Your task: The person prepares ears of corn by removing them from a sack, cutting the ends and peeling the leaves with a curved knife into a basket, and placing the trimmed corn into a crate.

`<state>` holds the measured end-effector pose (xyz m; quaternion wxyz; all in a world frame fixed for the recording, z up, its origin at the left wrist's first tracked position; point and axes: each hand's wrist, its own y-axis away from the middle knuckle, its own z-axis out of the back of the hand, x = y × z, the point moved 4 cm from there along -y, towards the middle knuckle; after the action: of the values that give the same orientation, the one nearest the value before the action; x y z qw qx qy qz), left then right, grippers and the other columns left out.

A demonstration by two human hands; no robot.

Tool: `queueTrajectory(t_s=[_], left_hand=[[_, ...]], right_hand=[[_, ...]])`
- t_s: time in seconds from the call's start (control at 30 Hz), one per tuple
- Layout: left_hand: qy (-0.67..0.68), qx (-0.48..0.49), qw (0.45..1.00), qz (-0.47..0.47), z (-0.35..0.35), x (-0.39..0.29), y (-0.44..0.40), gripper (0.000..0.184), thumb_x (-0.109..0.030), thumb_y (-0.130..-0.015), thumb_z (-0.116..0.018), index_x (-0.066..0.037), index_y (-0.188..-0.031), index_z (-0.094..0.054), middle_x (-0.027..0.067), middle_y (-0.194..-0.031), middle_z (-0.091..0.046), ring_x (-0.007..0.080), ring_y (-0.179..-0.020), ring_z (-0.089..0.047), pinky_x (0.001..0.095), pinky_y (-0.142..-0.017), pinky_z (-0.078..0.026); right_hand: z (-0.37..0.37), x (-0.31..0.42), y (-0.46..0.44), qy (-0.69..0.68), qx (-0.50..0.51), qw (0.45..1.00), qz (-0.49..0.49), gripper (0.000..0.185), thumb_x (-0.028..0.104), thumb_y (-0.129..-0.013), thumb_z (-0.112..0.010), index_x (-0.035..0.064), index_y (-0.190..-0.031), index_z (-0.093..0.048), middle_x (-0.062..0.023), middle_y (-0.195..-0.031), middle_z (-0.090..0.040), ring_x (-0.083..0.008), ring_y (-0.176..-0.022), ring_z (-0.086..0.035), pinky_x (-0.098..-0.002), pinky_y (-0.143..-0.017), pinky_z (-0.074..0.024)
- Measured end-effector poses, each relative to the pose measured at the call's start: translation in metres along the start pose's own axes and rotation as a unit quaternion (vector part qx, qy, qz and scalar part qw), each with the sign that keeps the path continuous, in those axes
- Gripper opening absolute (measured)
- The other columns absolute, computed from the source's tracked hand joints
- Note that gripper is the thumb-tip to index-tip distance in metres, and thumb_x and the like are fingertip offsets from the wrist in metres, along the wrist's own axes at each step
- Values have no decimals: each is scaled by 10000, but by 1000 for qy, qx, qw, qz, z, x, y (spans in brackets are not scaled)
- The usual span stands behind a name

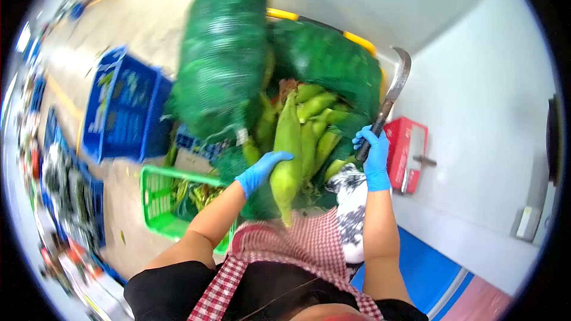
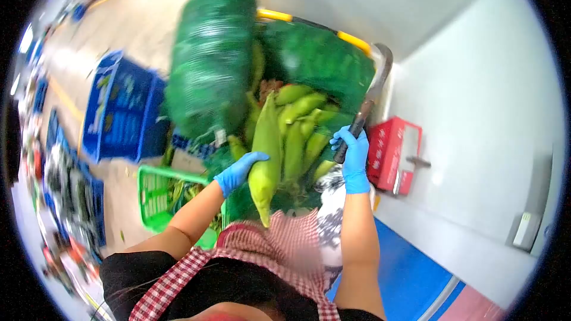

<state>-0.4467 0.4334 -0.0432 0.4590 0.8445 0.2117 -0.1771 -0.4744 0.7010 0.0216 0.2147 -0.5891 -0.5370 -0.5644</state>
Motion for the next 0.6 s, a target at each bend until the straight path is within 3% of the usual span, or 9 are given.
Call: queueTrajectory(t_s=[0.13,0.17,0.2,0.3,0.43,0.5,0.53,0.57,0.6], left_hand=[[-79,-132,980,-129,97,-4,165,451,-255,-718,-675,26,-1061,-591,101,-950,-642,185,-812,-620,303,-757,-495],[-129,-187,963,-143,122,-2,203,475,-268,-692,-706,22,-1051,-596,100,-939,-644,183,-786,-619,295,-734,-495],[-188,-246,937,-159,152,7,232,525,-313,-656,-721,20,-1043,-598,106,-930,-646,183,-780,-613,298,-730,-488],[-278,-395,857,-179,169,57,337,577,-396,-602,-725,-9,-1018,-623,125,-904,-657,206,-785,-621,319,-743,-484],[-267,-498,816,-121,160,122,441,585,-434,-536,-726,-45,-969,-668,147,-883,-663,249,-777,-631,322,-737,-487],[-208,-500,834,-106,173,126,474,595,-429,-529,-730,-45,-980,-669,146,-906,-662,246,-785,-624,317,-745,-488],[-187,-501,839,-97,177,140,486,555,-376,-559,-733,-43,-998,-663,132,-907,-661,220,-794,-618,316,-746,-487],[-166,-498,846,-86,186,156,496,517,-322,-589,-737,-41,-1016,-657,118,-909,-661,193,-803,-612,316,-747,-487],[-140,-514,839,-109,183,170,508,532,-321,-580,-744,-40,-1023,-655,115,-922,-661,197,-804,-614,318,-750,-487]], right_hand=[[-114,-70,60,268,225,936,23,101,120,-841,-584,55,-844,-507,-10,-632,-540,-85,-508,-506,-234,-467,-411],[-142,-101,89,275,266,924,5,133,151,-834,-601,56,-870,-516,-15,-627,-536,-103,-524,-519,-257,-488,-422],[-169,-120,117,374,312,863,135,174,180,-826,-610,47,-900,-526,-64,-642,-559,-163,-552,-555,-309,-521,-442],[-212,-149,216,449,421,762,202,219,216,-814,-633,51,-925,-541,-144,-715,-596,-261,-609,-598,-356,-563,-459],[-273,-72,334,247,457,787,331,197,162,-823,-647,57,-938,-526,-120,-694,-589,-243,-569,-589,-339,-513,-446],[-303,-95,353,283,486,757,333,191,176,-833,-620,54,-937,-516,-138,-710,-602,-288,-588,-603,-370,-533,-463],[-301,-133,353,384,539,664,348,225,225,-835,-583,41,-945,-514,-178,-755,-621,-359,-668,-615,-427,-599,-486],[-298,-159,352,592,562,519,256,281,265,-819,-550,25,-964,-548,-218,-822,-628,-404,-772,-607,-476,-679,-488],[-275,-212,326,658,614,421,110,348,295,-769,-555,-4,-947,-559,-273,-918,-602,-433,-843,-589,-487,-755,-465]])
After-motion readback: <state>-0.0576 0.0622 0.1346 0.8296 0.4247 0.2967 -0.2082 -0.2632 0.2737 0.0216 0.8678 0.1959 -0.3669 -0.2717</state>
